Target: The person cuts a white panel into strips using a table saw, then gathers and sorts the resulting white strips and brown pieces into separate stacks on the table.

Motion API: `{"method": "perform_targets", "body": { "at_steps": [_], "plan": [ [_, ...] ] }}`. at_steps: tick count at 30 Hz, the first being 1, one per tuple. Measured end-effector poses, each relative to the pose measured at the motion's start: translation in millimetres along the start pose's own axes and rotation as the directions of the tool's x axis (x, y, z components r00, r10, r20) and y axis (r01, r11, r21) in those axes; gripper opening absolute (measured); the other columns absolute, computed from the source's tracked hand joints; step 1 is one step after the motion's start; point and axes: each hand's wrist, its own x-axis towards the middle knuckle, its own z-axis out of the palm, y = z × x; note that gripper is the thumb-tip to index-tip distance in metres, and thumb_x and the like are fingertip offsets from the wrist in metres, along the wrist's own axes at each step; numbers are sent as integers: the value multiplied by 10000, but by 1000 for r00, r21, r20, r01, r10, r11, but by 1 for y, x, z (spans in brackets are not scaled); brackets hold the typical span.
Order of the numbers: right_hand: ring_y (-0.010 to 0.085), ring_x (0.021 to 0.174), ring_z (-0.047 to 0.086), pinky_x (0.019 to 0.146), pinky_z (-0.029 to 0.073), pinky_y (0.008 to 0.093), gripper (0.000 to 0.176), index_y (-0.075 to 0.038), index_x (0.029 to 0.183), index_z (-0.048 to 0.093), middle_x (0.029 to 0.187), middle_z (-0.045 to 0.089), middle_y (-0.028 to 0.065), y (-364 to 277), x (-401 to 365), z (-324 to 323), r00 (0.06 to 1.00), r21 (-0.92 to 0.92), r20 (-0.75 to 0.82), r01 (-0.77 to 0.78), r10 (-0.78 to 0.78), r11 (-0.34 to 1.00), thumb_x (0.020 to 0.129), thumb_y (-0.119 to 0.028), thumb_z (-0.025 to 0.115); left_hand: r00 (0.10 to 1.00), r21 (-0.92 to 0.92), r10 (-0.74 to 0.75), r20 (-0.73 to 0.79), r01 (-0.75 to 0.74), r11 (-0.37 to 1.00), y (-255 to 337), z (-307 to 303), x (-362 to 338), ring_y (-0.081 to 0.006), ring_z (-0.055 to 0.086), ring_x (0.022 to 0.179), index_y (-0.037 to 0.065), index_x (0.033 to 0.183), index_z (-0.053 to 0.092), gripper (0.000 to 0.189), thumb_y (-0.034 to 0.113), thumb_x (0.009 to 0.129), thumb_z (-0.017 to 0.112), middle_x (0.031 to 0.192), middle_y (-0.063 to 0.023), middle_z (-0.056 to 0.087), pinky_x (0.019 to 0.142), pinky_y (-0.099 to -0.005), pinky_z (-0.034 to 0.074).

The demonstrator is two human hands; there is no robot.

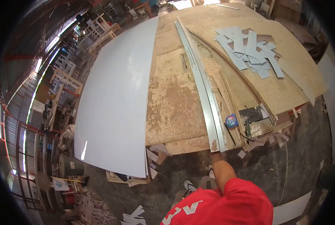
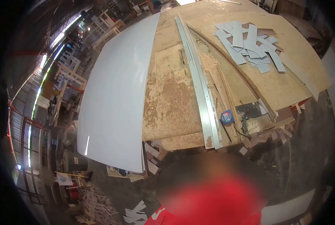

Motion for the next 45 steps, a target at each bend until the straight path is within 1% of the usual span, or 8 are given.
{"method": "perform_targets", "body": {
  "at_steps": [16,21,24,27,34,37,38,45],
  "plan": [
    [372,1161,641,982,507,522,485,-70,1283,618,1249,666,192,-4,-23,43,950,-521,-258,-290,175,803,981,-436,515,994,-28,75,81,-73,997,113,14,3,-390,658,867,47,917,695,422,410,994,493,919,-166,702,771,-497,498],
    [384,1168,636,990,499,517,511,-55,1271,629,1248,665,211,-30,-39,56,932,-970,-225,-241,284,23,975,-456,516,991,-55,79,104,-74,996,108,18,1,-391,661,885,42,939,697,438,426,996,494,940,-168,707,782,-495,500],
    [391,1173,633,995,494,513,527,-47,1264,636,1246,664,222,-57,-70,48,876,-832,-151,137,457,-538,972,-469,516,986,-72,94,138,-84,994,93,20,6,-392,663,896,39,953,698,448,436,997,495,953,-170,711,788,-495,501],
    [398,1177,630,999,489,510,544,-38,1256,643,1245,664,233,-75,-114,33,859,-654,-90,330,503,-681,968,-481,516,975,-78,105,194,-91,993,58,22,17,-393,665,907,36,966,699,458,446,998,496,966,-171,714,794,-494,502],
    [453,1204,602,1024,471,526,593,-26,1244,675,1280,637,278,-111,-226,-188,998,-548,-38,23,53,-836,964,-523,513,812,-320,-15,583,247,915,-26,22,68,-395,669,932,29,997,702,485,469,1000,497,995,-175,721,809,-492,504],
    [420,1230,597,1016,474,519,510,-61,1232,680,1309,633,242,-96,-354,-217,933,-630,-332,-329,-139,-703,944,-464,562,727,-212,389,566,-327,921,-12,10,99,-371,654,1021,15,1094,689,497,474,995,525,1076,-200,704,891,-454,494],
    [417,1217,600,1008,476,516,501,-57,1221,681,1294,636,242,-85,-390,-216,915,-653,-359,-387,-184,-651,941,-456,562,502,-99,669,548,-755,648,0,6,113,-348,639,1106,2,1188,675,528,476,990,552,1153,-225,685,970,-415,484],
    [391,1123,622,949,489,494,446,-32,1141,690,1194,655,243,-23,-497,-222,868,-789,-359,-478,-342,-386,925,-399,562,688,84,536,489,-649,756,64,-32,125,-343,624,1205,-3,1274,645,626,534,964,555,1258,-211,673,1028,-403,477]
  ]
}}
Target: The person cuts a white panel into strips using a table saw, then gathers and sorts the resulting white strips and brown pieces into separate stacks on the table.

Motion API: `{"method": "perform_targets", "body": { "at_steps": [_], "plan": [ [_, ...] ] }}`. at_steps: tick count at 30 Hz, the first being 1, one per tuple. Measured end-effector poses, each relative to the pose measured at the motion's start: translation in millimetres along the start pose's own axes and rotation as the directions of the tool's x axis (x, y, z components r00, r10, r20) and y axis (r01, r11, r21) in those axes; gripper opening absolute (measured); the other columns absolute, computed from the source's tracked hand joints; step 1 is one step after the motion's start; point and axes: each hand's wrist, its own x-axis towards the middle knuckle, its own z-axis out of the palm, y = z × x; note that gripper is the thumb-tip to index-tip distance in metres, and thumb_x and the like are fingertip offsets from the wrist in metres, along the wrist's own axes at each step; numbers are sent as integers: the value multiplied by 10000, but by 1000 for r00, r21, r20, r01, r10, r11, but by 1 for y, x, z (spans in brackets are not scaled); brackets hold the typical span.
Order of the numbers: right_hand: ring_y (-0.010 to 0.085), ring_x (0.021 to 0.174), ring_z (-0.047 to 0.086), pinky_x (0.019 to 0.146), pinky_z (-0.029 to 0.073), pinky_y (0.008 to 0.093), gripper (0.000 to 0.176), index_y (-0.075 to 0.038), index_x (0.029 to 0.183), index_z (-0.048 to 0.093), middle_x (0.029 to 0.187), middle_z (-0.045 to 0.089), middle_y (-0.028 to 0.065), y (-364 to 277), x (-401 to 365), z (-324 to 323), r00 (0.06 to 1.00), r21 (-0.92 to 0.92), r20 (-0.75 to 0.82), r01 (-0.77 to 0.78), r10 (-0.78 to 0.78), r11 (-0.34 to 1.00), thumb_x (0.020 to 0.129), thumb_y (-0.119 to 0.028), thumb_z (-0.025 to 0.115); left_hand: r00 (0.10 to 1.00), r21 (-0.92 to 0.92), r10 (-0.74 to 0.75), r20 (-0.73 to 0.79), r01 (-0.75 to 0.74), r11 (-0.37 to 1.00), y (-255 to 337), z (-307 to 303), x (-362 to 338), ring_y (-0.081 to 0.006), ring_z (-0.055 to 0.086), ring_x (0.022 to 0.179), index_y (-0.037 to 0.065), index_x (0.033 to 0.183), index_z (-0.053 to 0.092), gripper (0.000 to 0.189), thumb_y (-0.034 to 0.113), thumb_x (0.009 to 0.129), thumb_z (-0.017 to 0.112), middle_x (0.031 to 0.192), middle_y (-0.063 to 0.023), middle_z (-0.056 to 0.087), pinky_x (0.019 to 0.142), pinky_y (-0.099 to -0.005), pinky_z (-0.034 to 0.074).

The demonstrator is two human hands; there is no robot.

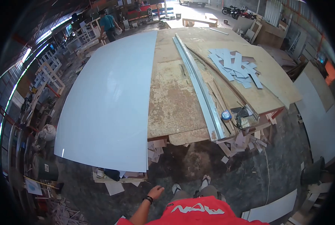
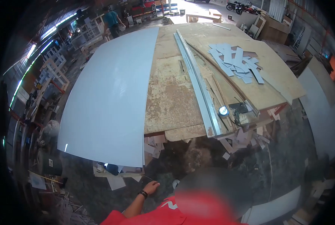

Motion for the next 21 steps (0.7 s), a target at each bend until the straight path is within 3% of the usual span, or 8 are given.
{"method": "perform_targets", "body": {
  "at_steps": [3,7,12,14,15,17,21],
  "plan": [
    [381,1083,632,924,494,485,423,-21,1107,694,1151,662,243,2,-10,9,998,77,-48,36,-32,996,918,-375,562,1000,-24,-13,-22,12,1000,29,0,-6,-330,624,1214,-3,1277,644,591,492,959,588,1269,-216,669,1027,-394,477],
    [366,1029,644,891,501,473,395,-6,1062,699,1094,673,243,26,-10,10,993,149,-90,88,-75,985,908,-343,562,995,-79,80,58,-75,994,62,35,-13,-315,638,1199,2,1281,645,582,480,951,617,1275,-198,673,1021,-388,485],
    [348,962,660,849,510,457,362,12,1005,706,1023,686,243,98,2,-1,986,208,-113,146,-124,967,896,-302,562,974,-277,170,152,-124,953,127,134,-38,-302,667,1147,14,1278,648,572,475,940,648,1276,-178,677,1001,-384,503],
    [341,935,666,832,514,451,351,20,982,709,994,692,244,130,7,-6,985,245,-117,153,-127,957,892,-286,562,979,-350,73,192,-2,937,163,177,-52,-287,682,1114,16,1245,666,542,458,930,666,1227,-164,702,990,-375,511],
    [337,921,670,824,516,448,345,23,971,710,980,694,244,144,10,-12,984,263,-121,156,-127,952,889,-278,562,980,-339,75,185,-8,941,179,193,-52,-287,682,1114,16,1245,666,542,458,930,666,1227,-164,702,990,-375,511],
    [330,895,676,807,520,442,335,31,948,712,951,699,244,173,10,-18,986,312,-121,150,-117,938,885,-262,562,949,39,216,230,-231,972,203,219,-58,-284,685,1108,30,1225,683,512,449,933,650,1184,-156,722,988,-369,514],
    [316,841,689,773,527,430,317,45,903,718,894,710,244,214,9,-39,986,442,-140,142,-88,886,875,-230,563,933,111,236,273,-274,955,241,251,-52,-297,675,1141,54,1238,690,516,456,922,630,1201,-170,718,993,-384,510]
  ]
}}
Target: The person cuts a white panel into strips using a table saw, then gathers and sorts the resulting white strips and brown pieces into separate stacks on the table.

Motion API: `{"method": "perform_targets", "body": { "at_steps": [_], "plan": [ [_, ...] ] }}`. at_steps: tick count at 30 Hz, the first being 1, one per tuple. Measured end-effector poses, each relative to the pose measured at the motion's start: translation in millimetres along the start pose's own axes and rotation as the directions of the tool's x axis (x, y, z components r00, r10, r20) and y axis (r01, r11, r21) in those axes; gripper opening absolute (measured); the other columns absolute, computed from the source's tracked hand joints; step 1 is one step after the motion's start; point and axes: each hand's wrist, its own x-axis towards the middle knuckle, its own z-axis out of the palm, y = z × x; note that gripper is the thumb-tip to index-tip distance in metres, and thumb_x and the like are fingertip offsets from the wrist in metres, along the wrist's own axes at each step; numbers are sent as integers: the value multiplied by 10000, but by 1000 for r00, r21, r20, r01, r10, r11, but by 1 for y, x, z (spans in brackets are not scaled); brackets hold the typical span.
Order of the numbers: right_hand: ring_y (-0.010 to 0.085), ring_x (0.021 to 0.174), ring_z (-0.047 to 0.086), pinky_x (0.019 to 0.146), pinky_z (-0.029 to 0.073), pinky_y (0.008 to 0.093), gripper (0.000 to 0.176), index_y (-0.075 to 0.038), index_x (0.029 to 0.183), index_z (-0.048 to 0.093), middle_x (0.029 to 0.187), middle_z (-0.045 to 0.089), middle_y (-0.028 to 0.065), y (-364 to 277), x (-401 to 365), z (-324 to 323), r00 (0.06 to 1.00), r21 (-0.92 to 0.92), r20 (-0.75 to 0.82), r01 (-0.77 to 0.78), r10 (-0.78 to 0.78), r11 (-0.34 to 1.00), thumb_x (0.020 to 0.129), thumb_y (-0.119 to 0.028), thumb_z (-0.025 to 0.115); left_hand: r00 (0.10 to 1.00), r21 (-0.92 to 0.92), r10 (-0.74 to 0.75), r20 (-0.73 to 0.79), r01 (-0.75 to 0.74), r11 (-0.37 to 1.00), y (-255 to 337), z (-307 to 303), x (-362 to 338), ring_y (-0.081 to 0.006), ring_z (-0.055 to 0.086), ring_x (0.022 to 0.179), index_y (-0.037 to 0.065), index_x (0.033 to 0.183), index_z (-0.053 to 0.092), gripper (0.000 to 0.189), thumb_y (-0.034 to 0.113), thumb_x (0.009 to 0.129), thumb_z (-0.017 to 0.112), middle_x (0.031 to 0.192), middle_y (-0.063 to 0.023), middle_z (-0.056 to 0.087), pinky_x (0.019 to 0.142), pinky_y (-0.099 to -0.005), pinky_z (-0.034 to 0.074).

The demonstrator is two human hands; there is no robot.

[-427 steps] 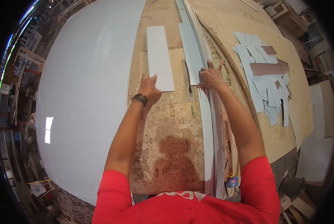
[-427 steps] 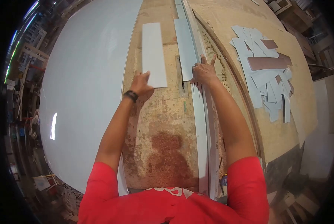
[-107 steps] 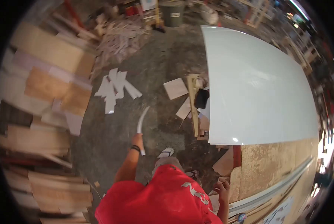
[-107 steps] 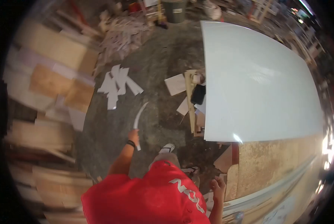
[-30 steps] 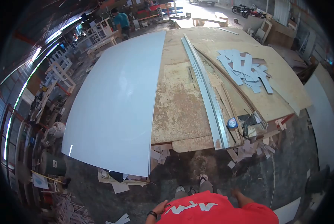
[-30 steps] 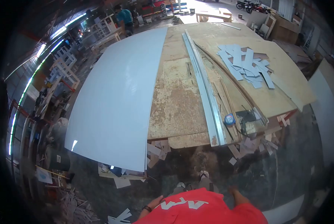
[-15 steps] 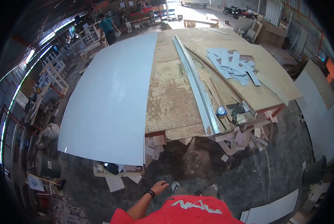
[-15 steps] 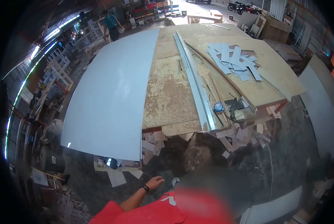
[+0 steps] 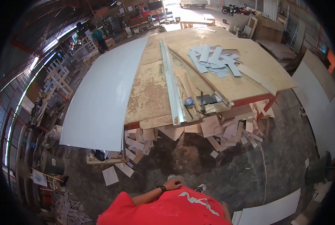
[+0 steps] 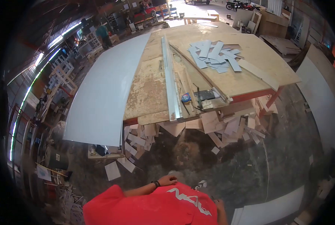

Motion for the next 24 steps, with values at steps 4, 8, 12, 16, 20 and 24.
{"method": "perform_targets", "body": {
  "at_steps": [4,8,12,16,20,24],
  "plan": [
    [326,751,695,708,535,427,292,20,839,727,825,726,205,13,10,-22,992,182,-126,52,-29,982,864,-231,579,1000,87,3,31,-6,996,33,13,15,-312,676,1138,51,1238,690,514,446,915,630,1194,-172,720,991,-399,512],
    [315,652,685,625,517,428,288,-6,755,718,744,710,193,12,8,-41,979,88,-204,10,8,996,830,-261,609,1000,57,16,16,-17,998,55,19,31,-336,684,1105,48,1222,698,512,450,916,616,1170,-180,724,972,-408,520],
    [343,558,629,558,458,476,327,49,723,666,656,643,240,34,20,-47,973,-15,-204,102,-103,995,829,-255,609,996,-32,-86,-14,85,996,70,25,55,-356,684,1095,40,1167,723,510,470,919,608,1156,-200,722,953,-423,519],
    [340,539,623,542,435,484,356,48,694,656,660,597,277,46,53,-59,984,-103,-175,22,-39,994,809,-287,626,993,40,-79,-91,83,996,72,33,89,-371,674,1115,46,1163,732,542,510,928,580,1179,-213,713,958,-440,511],
    [341,541,626,534,431,468,369,43,697,666,677,590,278,99,133,-71,989,-268,-145,-2,-38,963,793,-313,645,973,60,-231,-7,231,971,65,50,138,-404,652,1144,49,1234,703,661,602,923,517,1227,-231,690,976,-458,498],
    [332,523,622,517,424,464,367,42,683,667,662,588,276,12,140,-161,983,-224,-157,58,-94,973,772,-314,659,960,-62,-277,44,280,958,110,44,179,-427,621,1197,21,1293,663,765,657,915,470,1276,-266,658,1025,-464,468]
  ]
}}
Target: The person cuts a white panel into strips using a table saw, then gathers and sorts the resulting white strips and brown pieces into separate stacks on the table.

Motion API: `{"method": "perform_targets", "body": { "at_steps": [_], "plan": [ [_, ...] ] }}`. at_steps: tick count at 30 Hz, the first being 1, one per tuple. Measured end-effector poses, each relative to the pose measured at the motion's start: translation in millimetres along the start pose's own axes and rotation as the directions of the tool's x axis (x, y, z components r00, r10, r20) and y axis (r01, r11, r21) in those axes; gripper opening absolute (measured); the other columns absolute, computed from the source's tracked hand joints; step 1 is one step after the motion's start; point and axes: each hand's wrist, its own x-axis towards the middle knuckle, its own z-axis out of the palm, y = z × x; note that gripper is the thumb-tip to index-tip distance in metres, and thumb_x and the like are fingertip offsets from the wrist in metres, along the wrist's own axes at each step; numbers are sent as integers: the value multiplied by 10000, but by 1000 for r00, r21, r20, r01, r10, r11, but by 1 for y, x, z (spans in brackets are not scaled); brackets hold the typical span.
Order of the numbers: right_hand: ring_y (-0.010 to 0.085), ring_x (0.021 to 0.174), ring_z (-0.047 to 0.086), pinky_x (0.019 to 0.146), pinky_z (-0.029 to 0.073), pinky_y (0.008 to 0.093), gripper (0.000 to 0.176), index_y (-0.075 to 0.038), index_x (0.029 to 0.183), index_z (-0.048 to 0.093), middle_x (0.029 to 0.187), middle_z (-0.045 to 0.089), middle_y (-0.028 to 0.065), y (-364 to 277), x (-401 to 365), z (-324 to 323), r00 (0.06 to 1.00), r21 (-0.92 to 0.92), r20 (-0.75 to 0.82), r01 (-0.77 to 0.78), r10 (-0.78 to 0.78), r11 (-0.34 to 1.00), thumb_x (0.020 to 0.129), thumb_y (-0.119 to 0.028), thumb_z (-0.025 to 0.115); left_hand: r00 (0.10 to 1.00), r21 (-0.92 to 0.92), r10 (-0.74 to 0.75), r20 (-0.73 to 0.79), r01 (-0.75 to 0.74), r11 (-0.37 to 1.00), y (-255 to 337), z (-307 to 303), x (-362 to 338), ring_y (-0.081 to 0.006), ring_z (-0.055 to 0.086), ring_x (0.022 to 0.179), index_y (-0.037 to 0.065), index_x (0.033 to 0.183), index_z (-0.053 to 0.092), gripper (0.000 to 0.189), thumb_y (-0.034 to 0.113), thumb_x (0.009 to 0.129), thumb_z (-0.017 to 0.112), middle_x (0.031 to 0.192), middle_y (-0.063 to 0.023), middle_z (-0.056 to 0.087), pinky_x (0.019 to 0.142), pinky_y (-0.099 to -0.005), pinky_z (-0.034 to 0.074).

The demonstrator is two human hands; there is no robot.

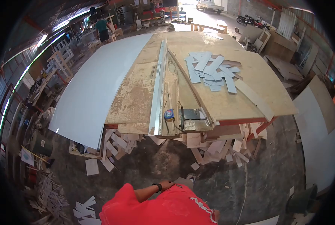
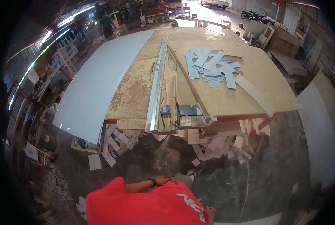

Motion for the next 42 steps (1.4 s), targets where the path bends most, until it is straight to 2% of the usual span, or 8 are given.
{"method": "perform_targets", "body": {
  "at_steps": [3,7,13,14,22,26,31,42],
  "plan": [
    [330,490,603,503,415,471,354,46,667,658,630,575,274,-3,38,-34,980,-103,-21,193,-196,976,748,-298,664,998,-60,-19,62,23,998,42,-8,24,-428,602,1227,14,1295,659,785,672,922,450,1287,-284,645,1051,-464,451],
    [328,468,560,510,420,475,351,45,652,645,596,557,263,-14,76,-66,999,-82,-9,-35,35,996,735,-294,684,975,109,-82,207,60,992,78,-6,59,-439,587,1241,1,1275,664,776,663,947,427,1284,-290,643,1049,-472,453],
    [343,500,553,546,446,467,325,29,649,643,600,567,246,35,161,-70,839,346,282,364,-466,865,726,-278,718,928,256,218,301,-299,919,151,-22,21,-437,531,1299,-15,1396,541,776,641,1006,399,1378,-268,587,1080,-454,424],
    [354,550,602,576,471,468,305,24,681,654,638,597,244,28,168,-66,986,-161,90,153,-140,975,741,-270,708,936,156,230,266,-277,948,161,-20,17,-424,550,1288,-16,1400,540,750,615,1020,402,1397,-259,579,1084,-445,428],
    [462,903,665,793,514,526,296,9,886,682,936,686,274,-46,289,-165,910,-116,271,355,-315,928,854,-272,596,856,-453,516,-26,-470,757,323,-79,-37,-260,499,1371,22,1483,473,602,438,1051,525,1468,-150,545,1152,-385,370],
    [448,861,677,728,517,521,318,19,830,686,891,693,269,-61,357,-214,847,-129,270,504,-459,854,858,-272,559,450,-309,709,-543,-892,329,454,-143,-128,-271,531,1351,-10,1452,508,627,429,1010,570,1449,-192,560,1114,-435,418],
    [435,876,692,757,534,509,341,-7,875,728,903,708,245,-79,423,-283,855,-302,337,494,-394,815,890,-314,580,-162,-193,812,-560,-928,-318,573,-139,-209,-382,460,1403,-64,1395,539,874,687,951,491,1431,-259,545,1169,-506,328],
    [456,975,669,837,521,511,361,-19,1017,706,1015,707,246,2,434,-257,899,-443,346,408,-268,798,884,-353,674,-403,-524,826,-393,-640,-562,621,-119,-249,-354,442,1400,18,1383,539,660,555,1003,482,1354,-188,570,1180,-514,311]
  ]
}}
